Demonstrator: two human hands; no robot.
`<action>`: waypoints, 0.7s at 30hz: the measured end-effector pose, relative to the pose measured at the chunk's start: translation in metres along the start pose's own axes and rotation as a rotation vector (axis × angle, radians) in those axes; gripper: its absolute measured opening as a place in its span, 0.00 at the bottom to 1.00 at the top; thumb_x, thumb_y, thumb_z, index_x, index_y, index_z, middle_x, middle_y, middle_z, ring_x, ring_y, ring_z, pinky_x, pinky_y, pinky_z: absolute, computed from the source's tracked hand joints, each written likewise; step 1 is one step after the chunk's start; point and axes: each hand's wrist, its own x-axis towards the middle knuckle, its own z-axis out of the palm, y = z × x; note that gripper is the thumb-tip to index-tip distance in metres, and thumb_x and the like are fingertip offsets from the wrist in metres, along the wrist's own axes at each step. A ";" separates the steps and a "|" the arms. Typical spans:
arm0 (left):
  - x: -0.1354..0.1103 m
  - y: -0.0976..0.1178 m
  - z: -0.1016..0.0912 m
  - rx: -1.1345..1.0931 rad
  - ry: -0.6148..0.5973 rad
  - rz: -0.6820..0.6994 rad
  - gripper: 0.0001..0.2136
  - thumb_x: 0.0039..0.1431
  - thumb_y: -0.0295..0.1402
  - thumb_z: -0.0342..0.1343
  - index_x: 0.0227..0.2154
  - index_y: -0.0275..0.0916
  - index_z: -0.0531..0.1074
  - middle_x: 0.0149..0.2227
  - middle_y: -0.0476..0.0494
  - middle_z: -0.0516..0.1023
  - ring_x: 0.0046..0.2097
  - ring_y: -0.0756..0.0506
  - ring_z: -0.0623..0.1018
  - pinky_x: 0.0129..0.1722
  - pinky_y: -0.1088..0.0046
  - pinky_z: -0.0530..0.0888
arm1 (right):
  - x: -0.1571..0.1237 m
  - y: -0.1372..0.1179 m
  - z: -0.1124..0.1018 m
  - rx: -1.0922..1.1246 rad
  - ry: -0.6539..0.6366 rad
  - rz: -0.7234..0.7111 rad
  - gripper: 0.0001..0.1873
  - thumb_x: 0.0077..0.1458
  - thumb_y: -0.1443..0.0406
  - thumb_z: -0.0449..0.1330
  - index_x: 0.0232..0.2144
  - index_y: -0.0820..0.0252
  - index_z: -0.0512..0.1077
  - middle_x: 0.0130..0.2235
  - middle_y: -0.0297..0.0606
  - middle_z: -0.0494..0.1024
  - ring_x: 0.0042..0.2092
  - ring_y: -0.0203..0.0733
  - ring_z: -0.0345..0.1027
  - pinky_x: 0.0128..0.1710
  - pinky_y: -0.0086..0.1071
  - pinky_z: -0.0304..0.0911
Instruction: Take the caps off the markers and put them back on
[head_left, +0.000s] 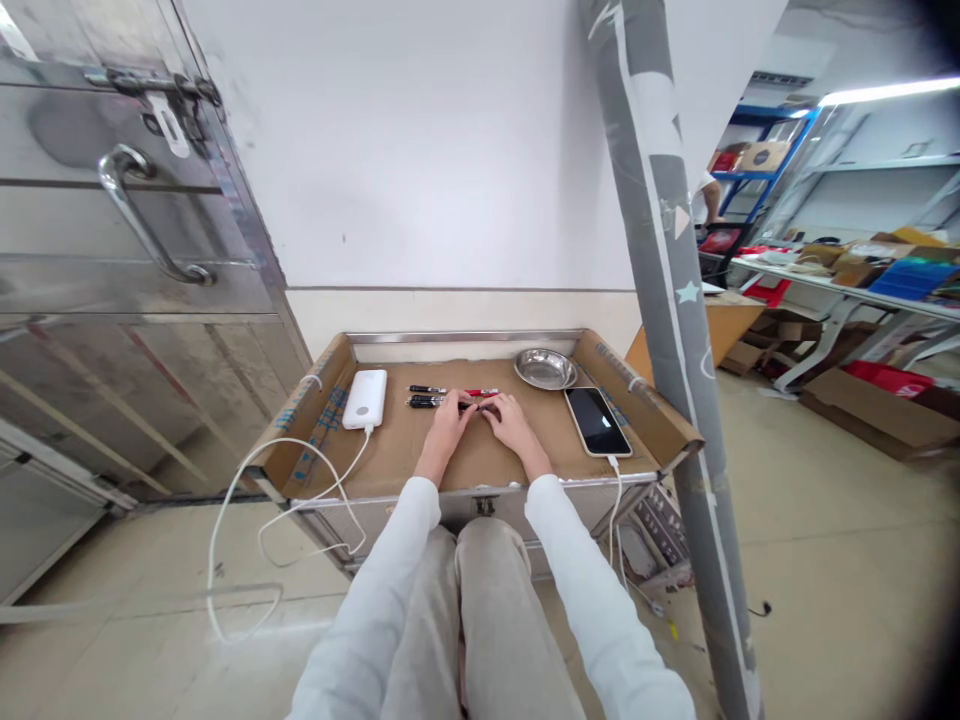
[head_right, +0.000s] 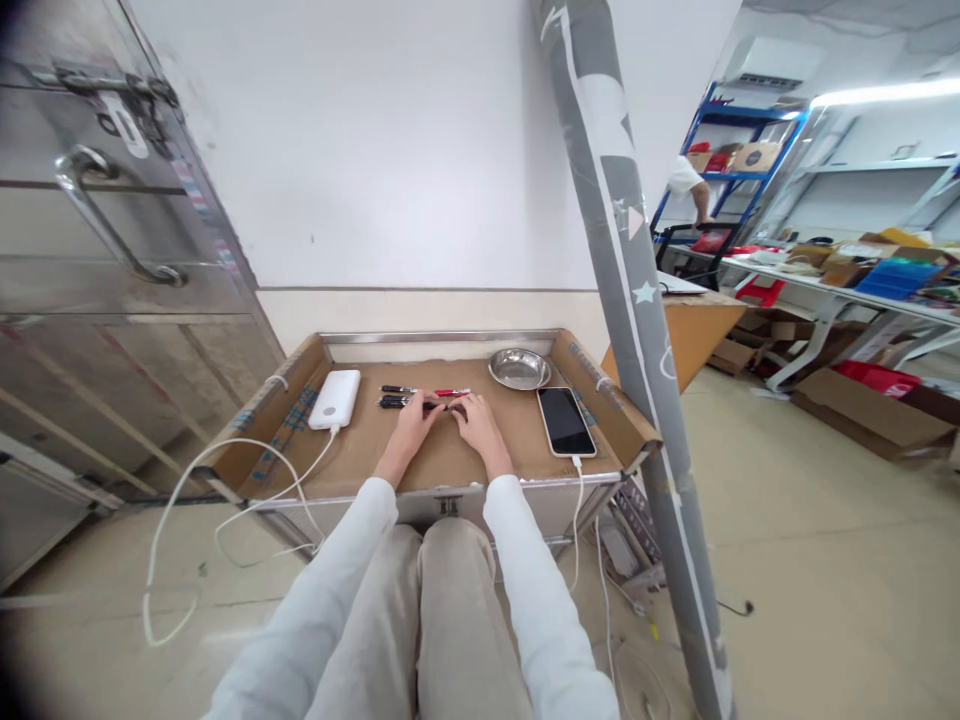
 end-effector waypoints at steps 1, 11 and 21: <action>0.001 -0.001 0.000 -0.025 0.018 0.018 0.06 0.60 0.31 0.53 0.39 0.39 0.63 0.40 0.42 0.74 0.44 0.45 0.76 0.45 0.65 0.73 | 0.000 0.001 0.000 0.023 0.003 -0.003 0.07 0.58 0.68 0.53 0.38 0.57 0.71 0.40 0.39 0.74 0.43 0.43 0.64 0.47 0.38 0.57; -0.001 0.006 -0.002 -0.126 0.061 0.106 0.12 0.63 0.31 0.49 0.48 0.40 0.62 0.44 0.41 0.72 0.41 0.49 0.75 0.44 0.68 0.74 | 0.001 0.008 0.003 0.156 0.041 0.045 0.11 0.54 0.72 0.56 0.40 0.58 0.71 0.42 0.40 0.75 0.43 0.42 0.66 0.45 0.35 0.62; -0.001 0.019 -0.010 -0.074 0.116 0.192 0.09 0.61 0.25 0.47 0.44 0.39 0.64 0.41 0.41 0.70 0.43 0.47 0.73 0.43 0.68 0.73 | 0.001 0.009 0.003 0.145 0.084 0.049 0.10 0.54 0.72 0.55 0.36 0.58 0.73 0.39 0.40 0.76 0.41 0.41 0.68 0.45 0.35 0.63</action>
